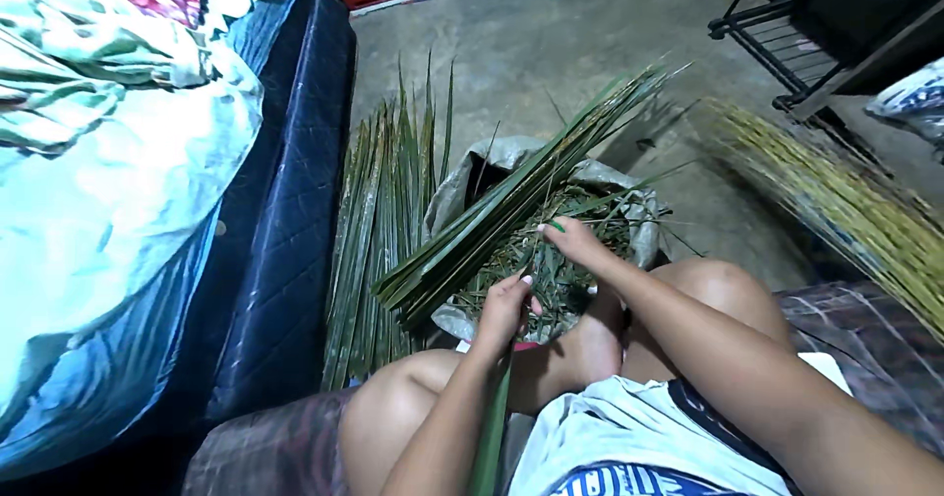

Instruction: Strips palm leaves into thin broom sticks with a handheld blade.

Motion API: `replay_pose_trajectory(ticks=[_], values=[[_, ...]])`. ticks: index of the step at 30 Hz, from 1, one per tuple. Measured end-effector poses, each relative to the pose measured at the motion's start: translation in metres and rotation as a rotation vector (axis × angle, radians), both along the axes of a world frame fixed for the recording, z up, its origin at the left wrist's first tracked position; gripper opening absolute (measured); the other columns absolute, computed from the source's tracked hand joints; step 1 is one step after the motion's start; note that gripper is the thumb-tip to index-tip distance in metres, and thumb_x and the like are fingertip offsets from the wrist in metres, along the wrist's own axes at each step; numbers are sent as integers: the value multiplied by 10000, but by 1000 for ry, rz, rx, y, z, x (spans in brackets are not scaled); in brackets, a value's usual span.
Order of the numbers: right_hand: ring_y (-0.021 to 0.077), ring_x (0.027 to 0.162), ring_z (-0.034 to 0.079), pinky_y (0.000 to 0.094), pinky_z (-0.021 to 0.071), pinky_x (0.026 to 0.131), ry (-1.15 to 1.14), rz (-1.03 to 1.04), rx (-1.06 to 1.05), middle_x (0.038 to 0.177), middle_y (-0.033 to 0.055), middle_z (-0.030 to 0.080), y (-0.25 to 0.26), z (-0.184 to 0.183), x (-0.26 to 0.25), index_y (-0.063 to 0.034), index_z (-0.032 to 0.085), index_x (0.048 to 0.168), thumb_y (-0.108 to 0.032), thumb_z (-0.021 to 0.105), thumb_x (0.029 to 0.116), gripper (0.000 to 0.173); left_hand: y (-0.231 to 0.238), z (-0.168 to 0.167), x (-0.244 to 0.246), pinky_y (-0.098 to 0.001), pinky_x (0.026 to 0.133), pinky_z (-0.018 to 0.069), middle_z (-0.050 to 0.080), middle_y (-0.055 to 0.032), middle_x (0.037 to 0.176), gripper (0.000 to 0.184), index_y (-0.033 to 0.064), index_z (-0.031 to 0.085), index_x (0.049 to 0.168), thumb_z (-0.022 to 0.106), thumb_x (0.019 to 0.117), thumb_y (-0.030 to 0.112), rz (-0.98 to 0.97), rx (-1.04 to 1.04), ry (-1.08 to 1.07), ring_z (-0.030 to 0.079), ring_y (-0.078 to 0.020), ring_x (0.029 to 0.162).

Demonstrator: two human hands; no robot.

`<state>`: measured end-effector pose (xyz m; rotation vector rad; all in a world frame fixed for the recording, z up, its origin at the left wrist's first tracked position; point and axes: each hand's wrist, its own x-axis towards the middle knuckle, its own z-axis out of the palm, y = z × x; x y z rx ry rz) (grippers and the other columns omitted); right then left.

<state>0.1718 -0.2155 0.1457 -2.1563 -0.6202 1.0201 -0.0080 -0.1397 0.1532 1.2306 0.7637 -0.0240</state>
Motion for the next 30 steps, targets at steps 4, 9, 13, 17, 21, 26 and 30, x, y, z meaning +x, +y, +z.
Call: replay_pose_trajectory(ticks=[4,9,13,17,21,26,30], values=[[100,588,417,276,381,564,256,-67,117,752,11,464,2,-5,-14,-45,612,1097,-270,532,1097,239,-7,3,3,-195,405,358,631,-37,695,436,18,466,1509,475,1098,162,-59,143,85,433,-40,428],[233,795,561,436,476,749,44,-209,126,940,144,617,2,-15,6,-39,648,1215,-289,528,1103,299,-10,5,5,-222,476,434,667,-56,812,486,50,452,1526,553,1066,168,-169,223,152,519,-64,512],[330,936,629,543,486,855,-73,48,-36,1017,215,646,1,-2,-2,12,641,1154,-268,519,1089,313,-4,0,6,-245,488,424,659,-48,780,447,76,475,1527,438,1118,249,-167,352,208,501,-76,509],[365,969,645,585,490,834,-71,415,-226,1028,210,654,-6,8,-46,-9,646,1132,-287,487,1075,325,8,-12,5,-351,692,528,687,-101,906,409,47,571,1420,371,1122,244,-151,517,286,627,-160,710],[409,1184,645,615,489,960,-250,469,-339,1234,235,673,-1,18,-64,-3,630,1249,-283,510,1079,349,7,-8,6,-448,837,539,699,-152,976,391,9,636,1288,366,1105,224,-198,615,364,677,-246,866],[431,1212,641,635,495,963,-365,244,-430,1266,244,675,8,1,-24,-16,631,1296,-294,514,1079,372,-2,-9,7,-449,873,555,720,-171,1051,480,108,447,1558,346,1132,304,-274,616,340,701,-263,870],[418,1215,633,628,487,966,-262,221,-438,1268,245,661,6,8,-16,-9,625,1278,-308,487,1084,382,-3,-8,6,-442,854,558,729,-157,1013,475,106,474,1542,361,1130,312,-262,598,357,701,-249,840]])
